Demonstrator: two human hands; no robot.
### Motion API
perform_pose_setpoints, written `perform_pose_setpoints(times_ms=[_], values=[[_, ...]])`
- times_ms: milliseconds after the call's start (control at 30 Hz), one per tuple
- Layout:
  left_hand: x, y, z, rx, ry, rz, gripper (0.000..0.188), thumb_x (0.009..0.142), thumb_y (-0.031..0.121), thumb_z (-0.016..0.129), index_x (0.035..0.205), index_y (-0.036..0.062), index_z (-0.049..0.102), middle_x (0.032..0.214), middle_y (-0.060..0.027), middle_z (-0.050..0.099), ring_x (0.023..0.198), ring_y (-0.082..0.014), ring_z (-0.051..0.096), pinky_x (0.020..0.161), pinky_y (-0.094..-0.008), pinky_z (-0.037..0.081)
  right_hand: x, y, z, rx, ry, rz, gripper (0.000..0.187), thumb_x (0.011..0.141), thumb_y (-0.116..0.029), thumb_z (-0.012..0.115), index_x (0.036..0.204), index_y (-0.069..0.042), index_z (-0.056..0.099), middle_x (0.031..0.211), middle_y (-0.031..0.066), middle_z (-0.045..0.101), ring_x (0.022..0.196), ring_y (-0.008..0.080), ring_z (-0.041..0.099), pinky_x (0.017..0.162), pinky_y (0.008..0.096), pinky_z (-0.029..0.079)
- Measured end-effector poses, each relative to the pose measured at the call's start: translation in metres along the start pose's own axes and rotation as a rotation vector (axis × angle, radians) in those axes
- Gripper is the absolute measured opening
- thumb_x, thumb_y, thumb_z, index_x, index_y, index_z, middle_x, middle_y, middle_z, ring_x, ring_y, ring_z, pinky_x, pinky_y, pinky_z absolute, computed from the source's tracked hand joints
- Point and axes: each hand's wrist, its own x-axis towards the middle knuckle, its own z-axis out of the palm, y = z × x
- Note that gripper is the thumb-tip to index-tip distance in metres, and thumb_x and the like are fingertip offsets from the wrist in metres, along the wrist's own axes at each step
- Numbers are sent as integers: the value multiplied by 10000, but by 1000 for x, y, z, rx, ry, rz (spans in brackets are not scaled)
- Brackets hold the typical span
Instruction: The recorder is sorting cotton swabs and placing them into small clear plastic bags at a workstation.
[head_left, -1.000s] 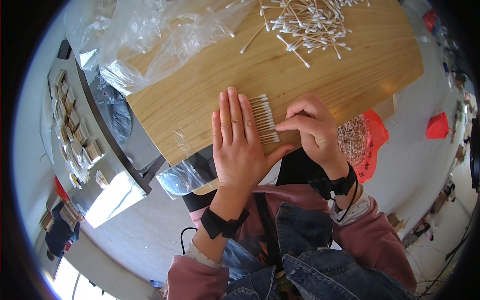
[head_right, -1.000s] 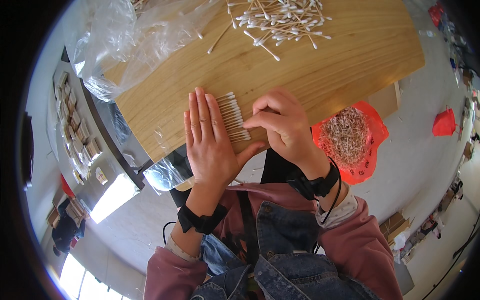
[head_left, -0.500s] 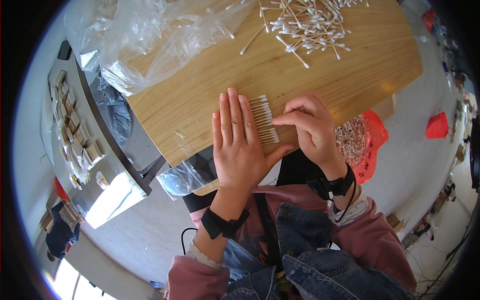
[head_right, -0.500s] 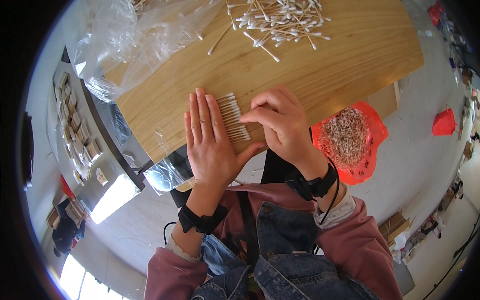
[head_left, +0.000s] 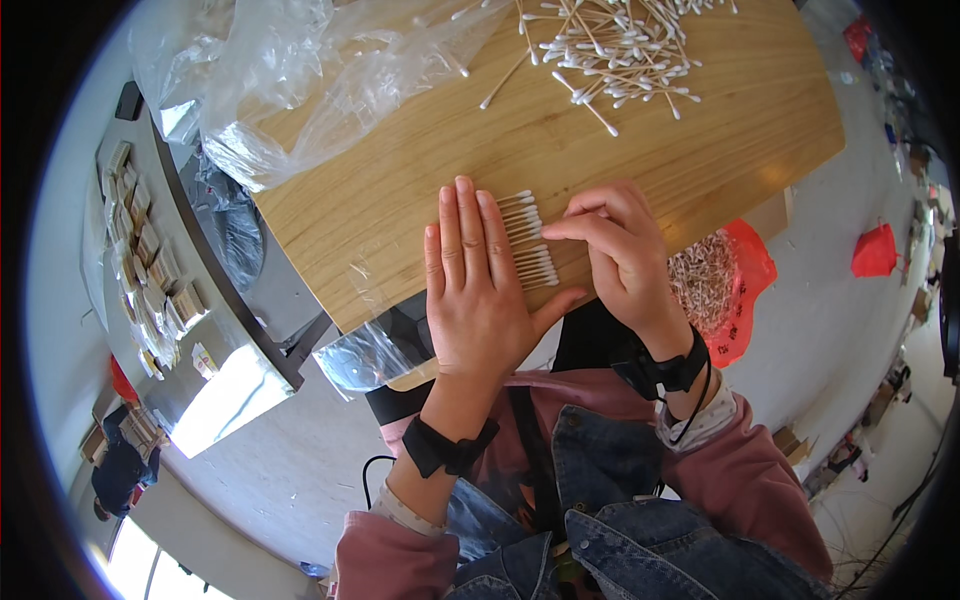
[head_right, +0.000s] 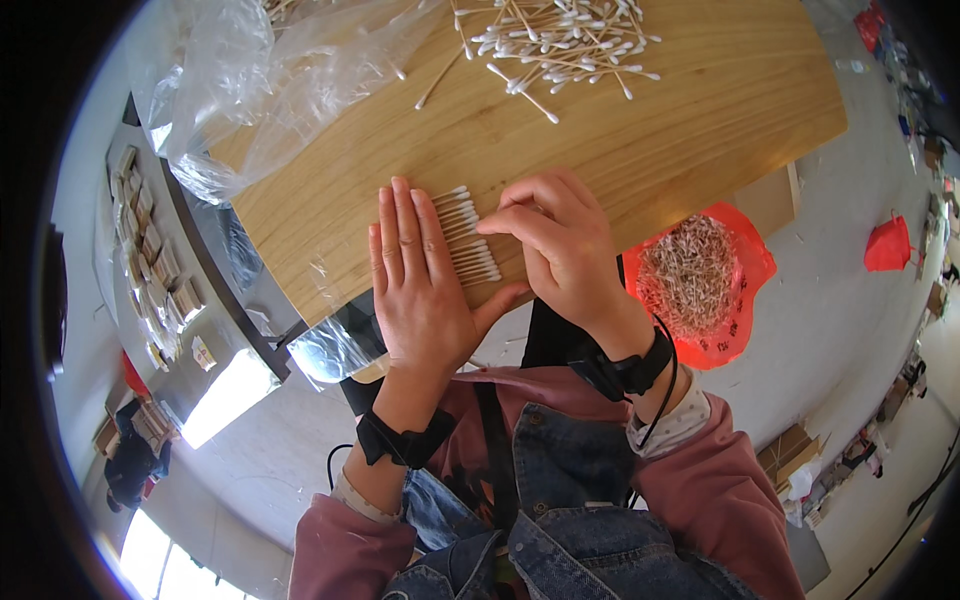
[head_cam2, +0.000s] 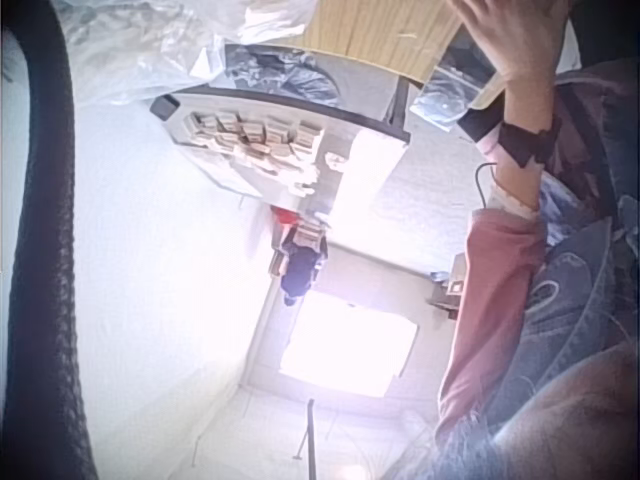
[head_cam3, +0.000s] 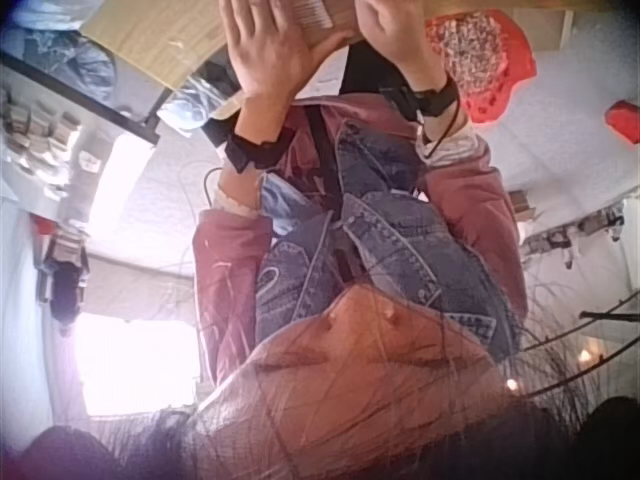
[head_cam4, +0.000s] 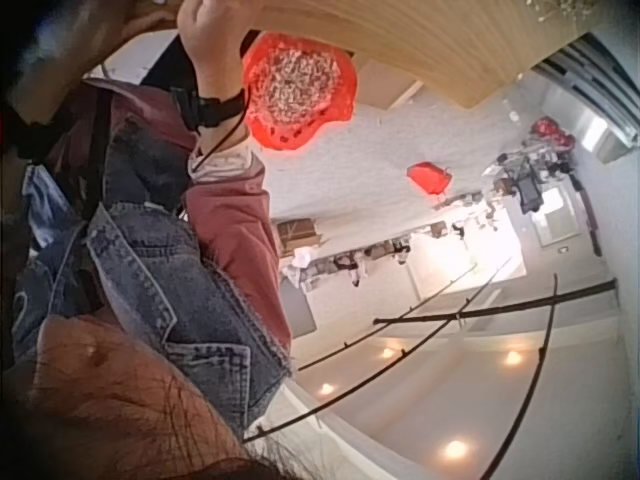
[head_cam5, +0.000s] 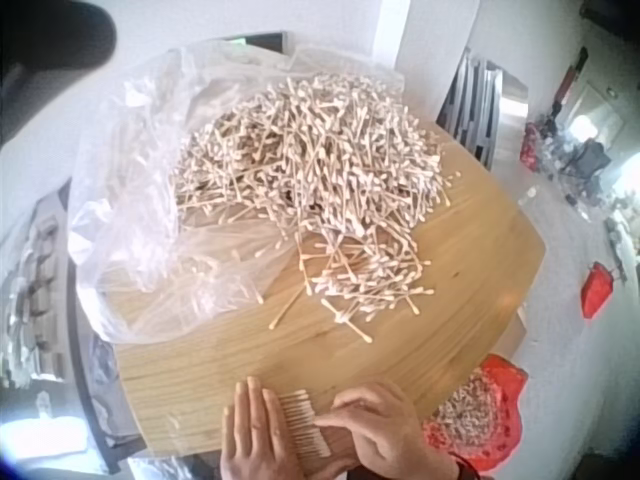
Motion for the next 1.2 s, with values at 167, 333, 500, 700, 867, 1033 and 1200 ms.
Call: perform_pose_setpoints(times_ms=[167,333,500,700,867,1033,1200], values=[[0,0,0,1,1,-1,1170,761,760,602,1476,-122,322,1576,-287,284,1496,-383,248,1216,-486,204,1,2,1,-18,-12,-29,210,748,54,606,860,-81,720,884,74,610,820,276,597,703,381,484],[0,0,0,1,-2,-3,1166,763,761,599,1475,-121,326,1575,-285,288,1496,-382,250,1215,-486,206,0,3,0,-9,-36,-41,232,747,56,602,889,-81,725,897,74,611,825,279,597,709,385,484],[0,0,0,0,9,2,1164,763,761,600,1472,-121,331,1570,-285,298,1493,-384,259,1214,-487,209,1,-1,2,-48,-1,8,269,743,63,598,923,-93,724,927,66,611,833,273,598,717,378,492],[0,-1,1,1,12,0,1160,761,762,601,1469,-120,340,1566,-287,307,1491,-384,263,1214,-486,209,1,2,3,-69,-24,-28,268,743,58,601,920,-101,726,934,65,614,836,269,598,719,378,495],[0,-1,2,0,12,0,1160,761,761,602,1469,-119,340,1567,-287,304,1492,-384,261,1216,-485,205,2,-1,3,-87,-25,-11,261,754,51,599,923,-104,723,942,63,615,839,265,595,725,379,492],[0,-1,2,0,9,2,1161,764,761,599,1474,-118,331,1571,-286,296,1493,-383,258,1216,-485,203,1,0,3,-95,-29,3,298,763,47,594,976,-112,730,948,63,615,843,268,591,730,381,489],[-1,0,1,-4,12,0,1158,768,760,597,1474,-118,331,1571,-287,297,1492,-384,261,1215,-485,206,4,-3,2,-73,-32,26,313,762,60,592,986,-112,727,953,64,615,844,279,589,729,385,486]])
